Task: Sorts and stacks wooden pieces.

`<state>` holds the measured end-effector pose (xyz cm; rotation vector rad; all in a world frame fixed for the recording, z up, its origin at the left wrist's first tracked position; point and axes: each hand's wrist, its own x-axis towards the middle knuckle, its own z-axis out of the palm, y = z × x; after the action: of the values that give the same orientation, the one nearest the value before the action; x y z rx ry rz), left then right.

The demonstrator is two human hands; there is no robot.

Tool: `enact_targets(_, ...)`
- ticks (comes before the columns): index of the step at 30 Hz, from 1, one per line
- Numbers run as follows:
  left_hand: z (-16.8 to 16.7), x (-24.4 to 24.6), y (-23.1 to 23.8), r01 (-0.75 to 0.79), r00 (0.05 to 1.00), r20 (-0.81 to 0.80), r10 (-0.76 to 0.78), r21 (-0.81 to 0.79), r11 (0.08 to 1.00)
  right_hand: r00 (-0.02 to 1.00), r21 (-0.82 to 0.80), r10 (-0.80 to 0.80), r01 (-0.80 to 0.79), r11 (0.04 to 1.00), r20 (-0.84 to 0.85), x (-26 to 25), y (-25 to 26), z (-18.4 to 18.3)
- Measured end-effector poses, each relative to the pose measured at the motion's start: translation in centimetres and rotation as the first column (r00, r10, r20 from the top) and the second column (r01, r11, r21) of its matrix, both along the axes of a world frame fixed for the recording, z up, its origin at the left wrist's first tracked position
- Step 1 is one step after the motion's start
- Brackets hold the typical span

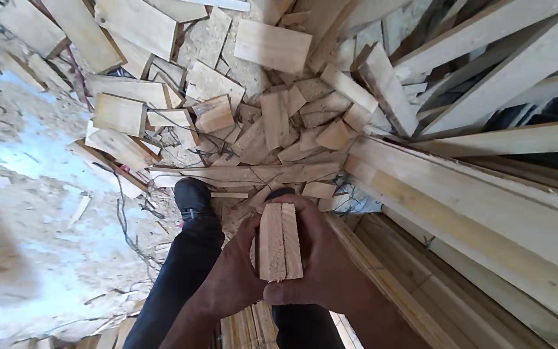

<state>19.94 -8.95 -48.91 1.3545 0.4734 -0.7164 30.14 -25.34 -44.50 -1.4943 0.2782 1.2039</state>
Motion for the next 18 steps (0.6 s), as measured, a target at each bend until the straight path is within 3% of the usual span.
enact_targets(3,-0.18,-0.25,-0.03,0.029,1.000,-0.001,-0.029,0.008,1.000,0.999,-0.001,0.000,0.000,1.000,-0.042,0.06,-0.08,0.12)
enact_targets(13,-0.40,-0.31,-0.51,0.111,0.991,0.070,-0.118,0.092,0.990,0.998,0.047,-0.022,0.019,0.999,0.056,-0.39,-0.67,-0.37)
enact_targets(18,-0.09,-0.18,-0.81,0.135,0.991,-0.001,-0.135,0.062,0.989,0.998,0.029,-0.027,0.025,0.999,0.051,-0.48,-0.84,-0.57)
